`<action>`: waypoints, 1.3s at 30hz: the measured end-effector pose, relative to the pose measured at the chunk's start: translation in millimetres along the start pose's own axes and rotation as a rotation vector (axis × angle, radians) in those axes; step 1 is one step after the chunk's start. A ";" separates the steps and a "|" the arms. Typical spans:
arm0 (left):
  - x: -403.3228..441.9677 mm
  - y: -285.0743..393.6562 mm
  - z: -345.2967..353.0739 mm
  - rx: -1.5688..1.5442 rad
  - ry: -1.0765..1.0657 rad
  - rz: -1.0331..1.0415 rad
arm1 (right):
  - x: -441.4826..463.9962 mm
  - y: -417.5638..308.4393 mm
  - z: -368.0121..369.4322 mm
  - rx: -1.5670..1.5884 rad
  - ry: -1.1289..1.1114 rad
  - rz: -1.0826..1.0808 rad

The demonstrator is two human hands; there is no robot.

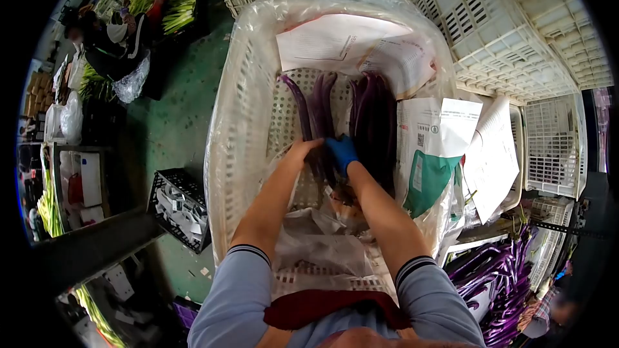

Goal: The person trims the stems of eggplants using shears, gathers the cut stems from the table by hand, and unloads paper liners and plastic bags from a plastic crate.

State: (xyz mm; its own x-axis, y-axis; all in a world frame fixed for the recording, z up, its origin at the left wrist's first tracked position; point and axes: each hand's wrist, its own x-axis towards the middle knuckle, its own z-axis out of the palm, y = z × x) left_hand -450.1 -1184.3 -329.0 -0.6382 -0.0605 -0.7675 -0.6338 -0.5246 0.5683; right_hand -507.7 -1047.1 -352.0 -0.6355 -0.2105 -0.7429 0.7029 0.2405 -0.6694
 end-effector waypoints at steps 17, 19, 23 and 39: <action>-15.4 -4.9 101.0 0.095 -0.129 0.193 | -69.7 3.2 -79.6 -0.668 0.847 -0.616; -5.9 -11.9 83.7 -0.101 -0.266 0.018 | -76.9 -3.9 -81.4 -0.657 0.853 -0.594; 19.6 -37.8 55.0 -0.247 -0.407 -0.120 | -66.3 -30.1 -96.5 -0.556 0.509 -0.352; 13.9 -29.7 44.1 -0.296 -0.437 -0.245 | -39.2 -55.1 -96.5 -0.162 0.364 -0.153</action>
State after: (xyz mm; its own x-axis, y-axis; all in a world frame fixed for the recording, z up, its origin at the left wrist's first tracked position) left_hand -459.4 -1132.1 -343.5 -0.6496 0.4156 -0.6366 -0.6764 -0.6982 0.2344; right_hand -552.4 -960.7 -285.5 -0.8201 0.0857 -0.5658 0.5511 0.3844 -0.7406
